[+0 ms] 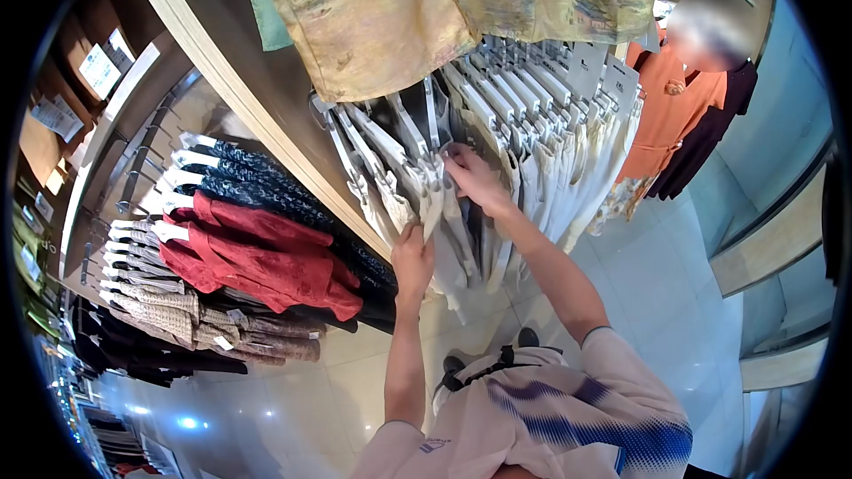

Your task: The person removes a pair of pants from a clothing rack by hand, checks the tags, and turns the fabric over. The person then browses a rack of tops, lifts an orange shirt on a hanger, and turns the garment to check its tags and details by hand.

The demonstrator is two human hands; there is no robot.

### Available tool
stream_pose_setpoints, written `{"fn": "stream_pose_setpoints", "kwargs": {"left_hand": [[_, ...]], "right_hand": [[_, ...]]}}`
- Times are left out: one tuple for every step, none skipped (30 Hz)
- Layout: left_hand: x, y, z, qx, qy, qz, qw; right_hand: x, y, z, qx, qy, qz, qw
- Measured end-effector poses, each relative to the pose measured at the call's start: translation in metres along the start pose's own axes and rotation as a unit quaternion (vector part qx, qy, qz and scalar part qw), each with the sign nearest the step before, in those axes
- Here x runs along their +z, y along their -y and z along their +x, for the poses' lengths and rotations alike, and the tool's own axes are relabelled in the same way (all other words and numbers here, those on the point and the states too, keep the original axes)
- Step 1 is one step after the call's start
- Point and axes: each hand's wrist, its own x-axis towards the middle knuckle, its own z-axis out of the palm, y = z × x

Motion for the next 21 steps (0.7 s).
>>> {"fn": "stream_pose_setpoints", "kwargs": {"left_hand": [[-0.001, -0.001, 0.000, -0.002, 0.002, -0.002, 1.000], [-0.002, -0.001, -0.001, -0.005, 0.004, -0.004, 1.000], [-0.002, -0.001, -0.001, -0.009, 0.003, -0.004, 1.000], [-0.002, -0.001, 0.000, 0.012, -0.002, 0.000, 1.000], [-0.003, -0.001, 0.001, 0.034, -0.007, 0.004, 0.999], [-0.003, -0.001, 0.001, 0.029, -0.011, 0.003, 1.000], [-0.004, -0.001, 0.001, 0.012, 0.001, 0.006, 1.000], [-0.004, -0.002, 0.000, -0.005, 0.014, 0.008, 1.000], [-0.004, -0.002, 0.000, -0.010, 0.011, 0.006, 1.000], [-0.004, -0.002, 0.000, -0.011, 0.011, 0.003, 1.000], [-0.005, -0.003, 0.000, -0.012, 0.011, 0.001, 1.000], [-0.004, -0.003, 0.000, -0.015, 0.009, -0.002, 1.000], [-0.005, -0.004, 0.000, -0.020, 0.013, -0.004, 1.000], [-0.005, -0.004, 0.000, -0.025, 0.017, -0.006, 1.000], [-0.005, -0.003, 0.000, -0.025, 0.016, -0.008, 1.000], [-0.005, -0.003, 0.000, -0.032, 0.024, -0.007, 0.999], [-0.005, -0.003, 0.000, -0.039, 0.032, -0.005, 0.999], [-0.006, -0.003, 0.001, -0.040, 0.031, -0.007, 0.999], [-0.006, -0.004, 0.000, -0.041, 0.033, -0.006, 0.999], [-0.007, -0.004, 0.000, -0.043, 0.035, -0.006, 0.998], [-0.007, -0.004, 0.000, -0.043, 0.034, -0.007, 0.998]], "right_hand": [[-0.004, -0.001, 0.003, -0.053, -0.019, -0.061, 0.997], [-0.006, -0.002, 0.004, -0.105, -0.037, -0.122, 0.986], [-0.008, 0.007, -0.003, -0.108, -0.047, -0.118, 0.986], [-0.014, -0.001, 0.005, -0.142, -0.057, -0.158, 0.975], [-0.022, -0.008, 0.012, -0.176, -0.067, -0.199, 0.962], [-0.027, -0.008, 0.007, -0.235, -0.105, -0.244, 0.935], [-0.028, 0.001, -0.003, -0.196, -0.117, -0.206, 0.952], [-0.031, 0.005, -0.007, -0.212, -0.128, -0.226, 0.942], [-0.034, 0.008, -0.011, -0.229, -0.140, -0.245, 0.932], [-0.035, 0.011, -0.014, -0.237, -0.152, -0.263, 0.923], [-0.034, 0.014, -0.017, -0.236, -0.150, -0.267, 0.922], [-0.031, 0.020, -0.024, -0.225, -0.182, -0.312, 0.905], [-0.027, 0.023, -0.027, -0.213, -0.214, -0.356, 0.884], [-0.024, 0.020, -0.026, -0.213, -0.248, -0.400, 0.856], [-0.020, 0.022, -0.028, -0.213, -0.247, -0.402, 0.855], [-0.018, 0.025, -0.030, -0.204, -0.248, -0.403, 0.857], [-0.015, 0.029, -0.032, -0.195, -0.248, -0.403, 0.859], [-0.011, 0.035, -0.034, -0.196, -0.247, -0.405, 0.858], [-0.007, 0.041, -0.035, -0.175, -0.236, -0.433, 0.852], [-0.006, 0.044, -0.036, -0.155, -0.224, -0.460, 0.845], [-0.006, 0.043, -0.033, -0.155, -0.224, -0.461, 0.844]]}}
